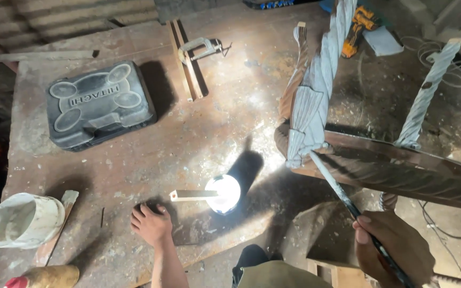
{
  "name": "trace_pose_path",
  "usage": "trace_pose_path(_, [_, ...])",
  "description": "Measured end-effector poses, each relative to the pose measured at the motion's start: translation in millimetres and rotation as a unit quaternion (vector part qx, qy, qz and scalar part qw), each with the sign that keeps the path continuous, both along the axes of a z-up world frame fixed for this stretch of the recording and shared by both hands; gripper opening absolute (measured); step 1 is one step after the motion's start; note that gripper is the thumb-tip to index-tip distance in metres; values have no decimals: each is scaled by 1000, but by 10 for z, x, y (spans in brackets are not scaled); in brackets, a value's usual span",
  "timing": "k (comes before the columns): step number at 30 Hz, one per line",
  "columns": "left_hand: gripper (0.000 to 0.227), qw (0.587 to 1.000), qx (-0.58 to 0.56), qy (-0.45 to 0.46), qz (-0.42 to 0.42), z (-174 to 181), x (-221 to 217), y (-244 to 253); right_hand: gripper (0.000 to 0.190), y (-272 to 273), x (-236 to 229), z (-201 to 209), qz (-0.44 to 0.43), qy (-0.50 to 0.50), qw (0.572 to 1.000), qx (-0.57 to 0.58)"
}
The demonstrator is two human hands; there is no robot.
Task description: The person uses a paintbrush to apply white paint to a twisted wooden structure. They repeatedly dip the brush into a small container of paint and carefully coat the wooden surface.
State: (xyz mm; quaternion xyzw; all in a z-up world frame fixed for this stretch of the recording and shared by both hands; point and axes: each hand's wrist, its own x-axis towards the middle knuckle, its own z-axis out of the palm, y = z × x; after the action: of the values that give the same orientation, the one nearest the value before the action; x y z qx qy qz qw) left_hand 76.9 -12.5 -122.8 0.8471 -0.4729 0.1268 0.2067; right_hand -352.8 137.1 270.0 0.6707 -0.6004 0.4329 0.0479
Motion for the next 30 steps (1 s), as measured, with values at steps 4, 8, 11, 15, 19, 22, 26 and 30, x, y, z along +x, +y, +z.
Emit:
trace_pose_path(4, [51, 999, -28, -24, -1, -1, -10, 2, 15, 98, -62, -126, -24, -28, 998, 47])
trace_pose_path(8, [52, 999, -32, -22, -4, 10, -9, -19, 13, 3, -59, 51, -3, 21, 1000, 10])
trace_pose_path(11, [49, 1000, -23, -14, 2, 25, -15, -44, 10, 16, -73, 15, -51, 24, 997, 48])
trace_pose_path(15, [52, 999, -32, -9, -4, 32, -25, -29, 10, 31, -60, -83, -10, 3, 999, 31])
trace_pose_path(19, [50, 999, -40, -25, -5, 5, -6, -13, 8, -46, -66, 68, 7, 42, 999, 7])
trace_pose_path(22, [52, 999, -32, -11, -9, 5, 7, -4, 11, -22, -126, 96, 4, 52, 998, 35])
trace_pose_path(26, [52, 999, -46, -13, -12, 14, 11, -3, 22, 9, -501, -101, 28, 136, 987, 86])
trace_pose_path(30, [52, 999, -37, -8, -16, 34, 14, 10, 24, -61, -404, 171, 10, 140, 974, 179])
